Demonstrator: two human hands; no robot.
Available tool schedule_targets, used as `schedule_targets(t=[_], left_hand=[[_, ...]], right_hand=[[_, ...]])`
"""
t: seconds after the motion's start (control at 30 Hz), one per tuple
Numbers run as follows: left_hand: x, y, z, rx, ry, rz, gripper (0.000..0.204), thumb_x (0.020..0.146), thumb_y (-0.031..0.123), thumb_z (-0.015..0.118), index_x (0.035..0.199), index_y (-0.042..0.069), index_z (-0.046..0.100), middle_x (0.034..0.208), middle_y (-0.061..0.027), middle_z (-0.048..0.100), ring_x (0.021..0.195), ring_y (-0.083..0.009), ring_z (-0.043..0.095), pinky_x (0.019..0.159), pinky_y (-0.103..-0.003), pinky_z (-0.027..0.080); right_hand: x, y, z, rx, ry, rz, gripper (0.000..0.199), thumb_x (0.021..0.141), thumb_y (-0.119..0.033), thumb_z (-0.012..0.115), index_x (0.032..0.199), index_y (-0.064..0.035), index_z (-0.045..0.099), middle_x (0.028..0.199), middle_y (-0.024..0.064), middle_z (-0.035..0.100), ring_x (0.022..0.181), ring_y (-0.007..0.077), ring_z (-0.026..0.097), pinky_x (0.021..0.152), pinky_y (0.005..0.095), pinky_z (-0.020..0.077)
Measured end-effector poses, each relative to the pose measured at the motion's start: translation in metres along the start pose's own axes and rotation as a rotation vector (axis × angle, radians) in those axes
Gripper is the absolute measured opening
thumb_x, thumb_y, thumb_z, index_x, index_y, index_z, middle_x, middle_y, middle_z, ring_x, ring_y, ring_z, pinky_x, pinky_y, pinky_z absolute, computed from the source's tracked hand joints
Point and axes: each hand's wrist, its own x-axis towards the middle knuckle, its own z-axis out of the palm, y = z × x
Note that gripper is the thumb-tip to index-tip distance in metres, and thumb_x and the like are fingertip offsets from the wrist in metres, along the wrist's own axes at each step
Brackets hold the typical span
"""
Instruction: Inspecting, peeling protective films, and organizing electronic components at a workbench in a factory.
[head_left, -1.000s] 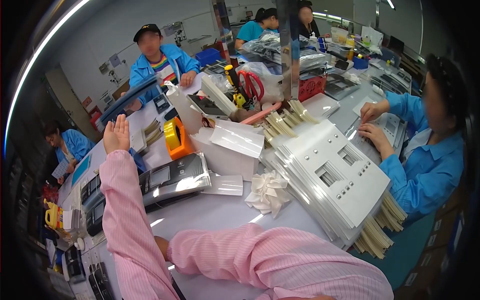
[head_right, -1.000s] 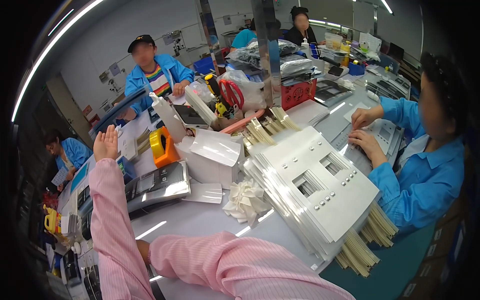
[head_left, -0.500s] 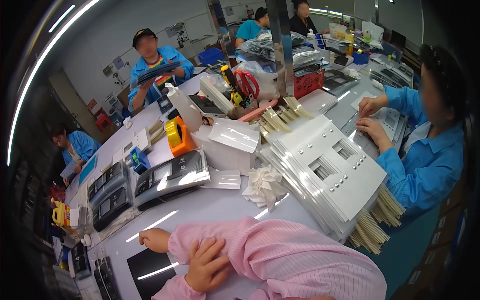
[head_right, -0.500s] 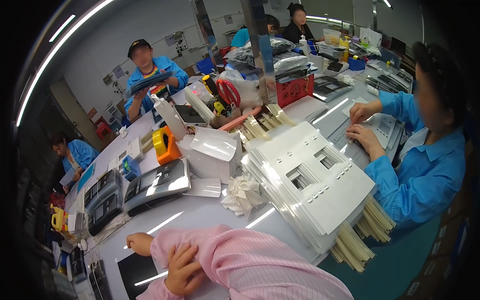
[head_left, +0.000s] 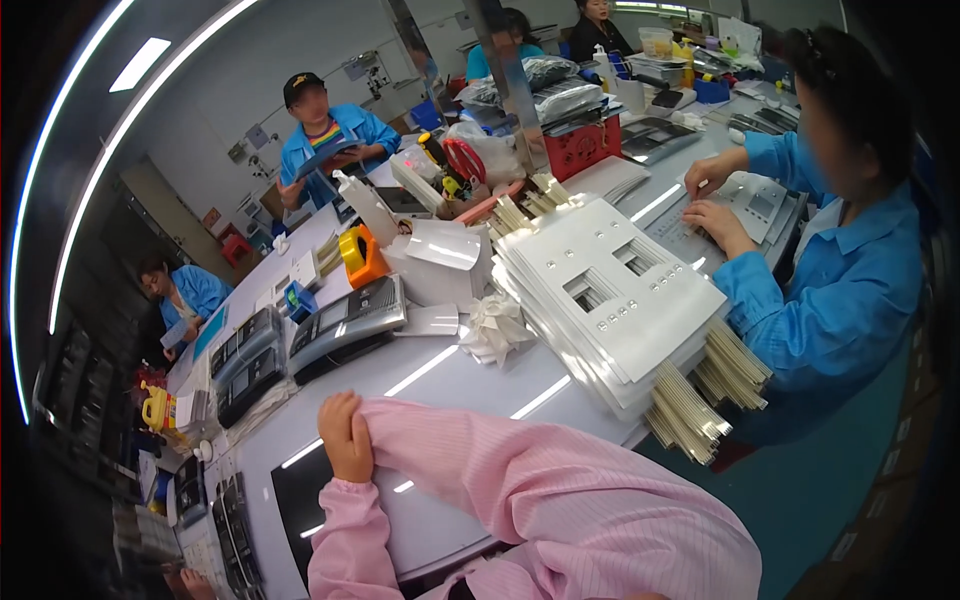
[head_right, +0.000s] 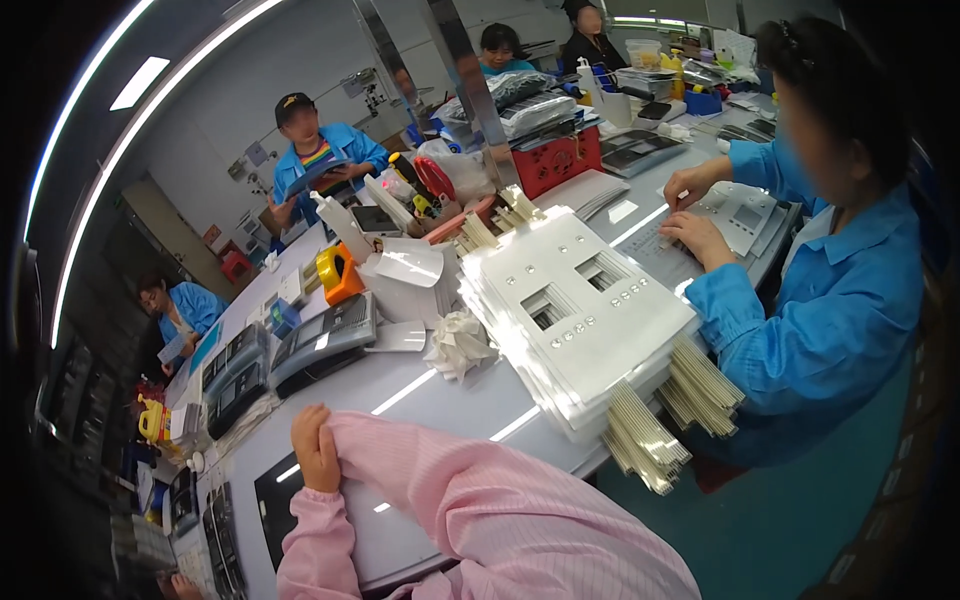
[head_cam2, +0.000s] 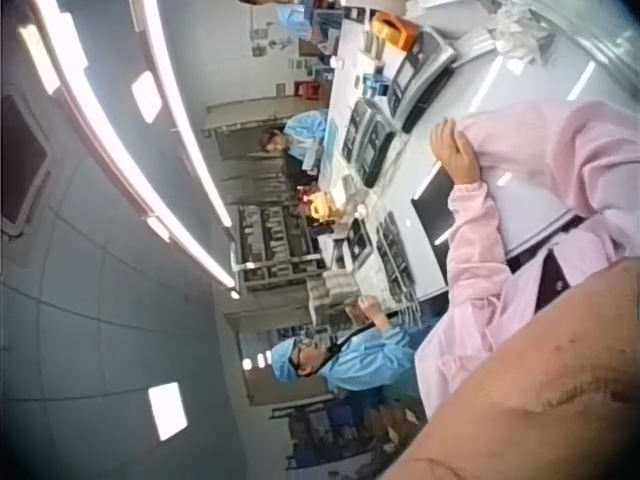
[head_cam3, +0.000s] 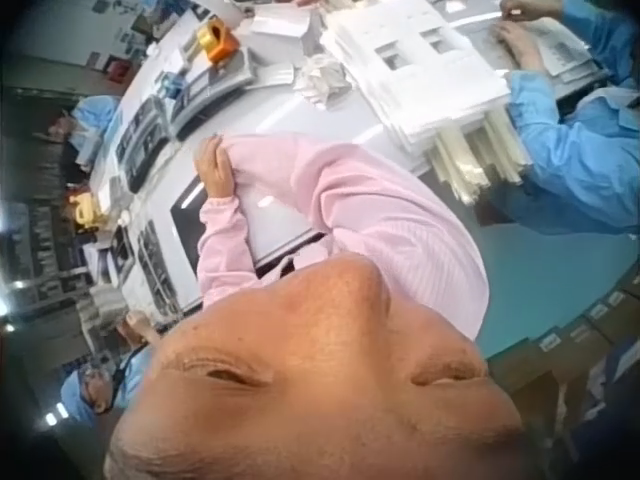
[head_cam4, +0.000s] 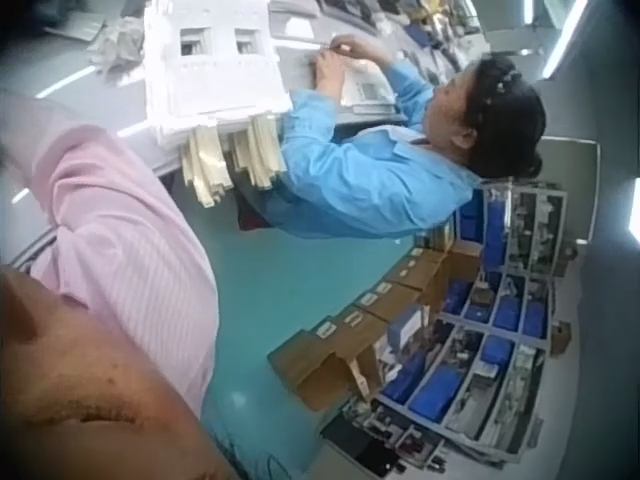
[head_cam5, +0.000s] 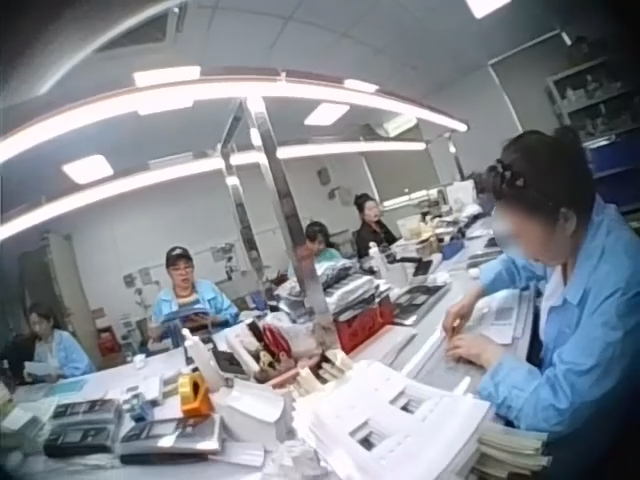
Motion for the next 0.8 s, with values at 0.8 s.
schedule_targets(t=[0.8], left_hand=[[-0.049, -0.079, -0.042, -1.567, 0.644, -1.035, 0.046, 0.102, 0.042, 0.05, 0.13, 0.005, 0.051, 0.123, -0.0101, 0.059, 0.111, -0.0214, 0.059, 0.1, -0.038, 0.047]], right_hand=[[-0.079, -0.078, -0.102, 0.162, 0.019, 0.553, 0.042, 0.099, -0.048, 0.05, 0.102, -0.011, 0.07, 0.071, 0.0075, 0.066, 0.065, 0.0206, 0.064, 0.062, 0.0337, 0.0478]])
